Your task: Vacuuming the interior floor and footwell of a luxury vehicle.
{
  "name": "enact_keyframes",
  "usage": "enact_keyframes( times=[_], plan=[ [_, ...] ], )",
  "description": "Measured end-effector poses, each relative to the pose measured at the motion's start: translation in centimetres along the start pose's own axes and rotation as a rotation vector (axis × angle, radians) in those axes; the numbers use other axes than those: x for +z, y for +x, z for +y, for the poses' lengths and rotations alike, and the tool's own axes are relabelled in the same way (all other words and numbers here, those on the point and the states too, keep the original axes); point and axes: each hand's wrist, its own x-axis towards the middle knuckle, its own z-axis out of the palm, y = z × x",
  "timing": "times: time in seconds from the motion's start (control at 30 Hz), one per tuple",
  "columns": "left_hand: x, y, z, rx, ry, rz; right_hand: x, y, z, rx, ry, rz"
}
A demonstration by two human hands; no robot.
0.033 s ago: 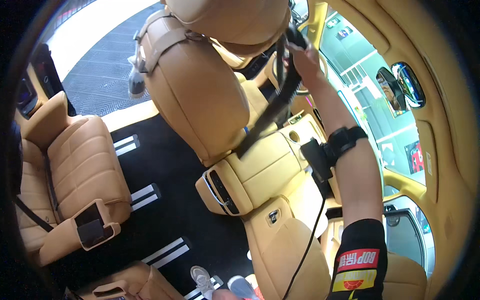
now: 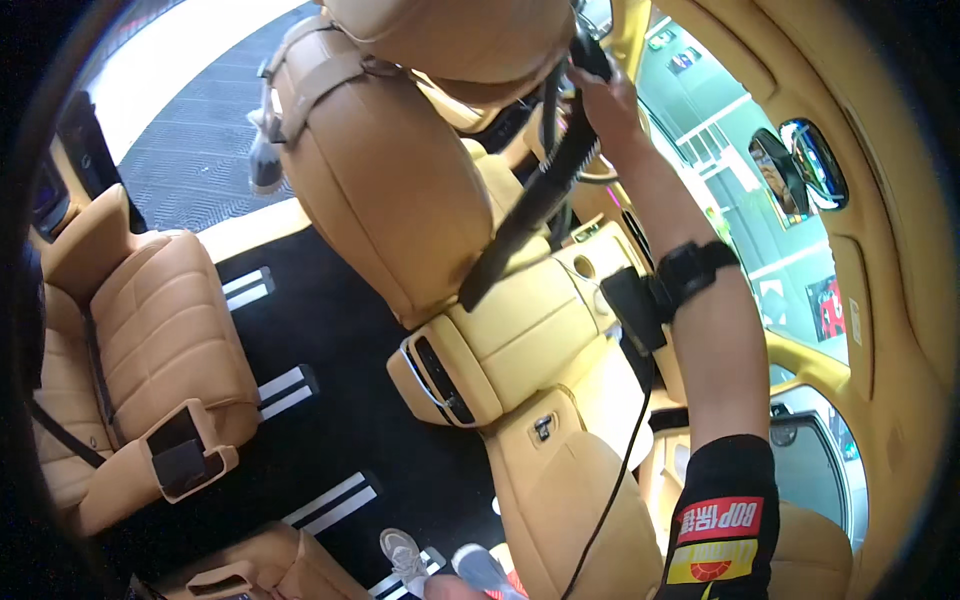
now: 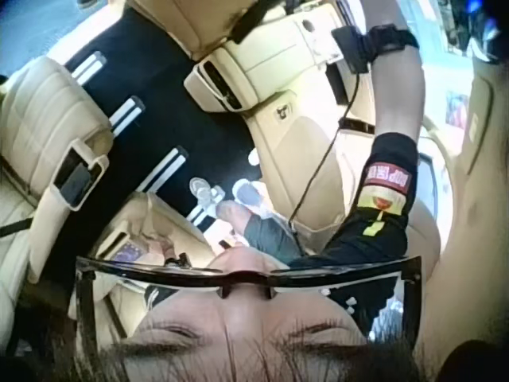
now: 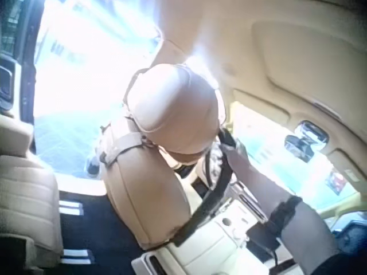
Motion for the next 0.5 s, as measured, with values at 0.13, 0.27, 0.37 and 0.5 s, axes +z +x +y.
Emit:
enact_keyframes(
  times=[0.13, 0.27, 0.37, 0.5],
  plan=[
    [-0.4, 0.3, 0.3, 0.039, -0.012, -0.051, -2.5, 2.2, -1.3, 0.011, -0.124, -0.009],
    [-0.4, 0.1, 0.0, 0.008, -0.02, -0.075, -0.8, 2.9, -1.7, 0.23, -0.001, 0.167],
    [-0.1, 0.1, -0.1, 0.018, -0.034, -0.105, -3.6, 6.1, -3.9, 0.09, 0.155, -0.021],
    [0.0, 0.0, -0.7, 0.022, -0.044, -0.138, -5.5, 3.4, -13.4, 0.009, -0.082, 0.047]
  ],
)
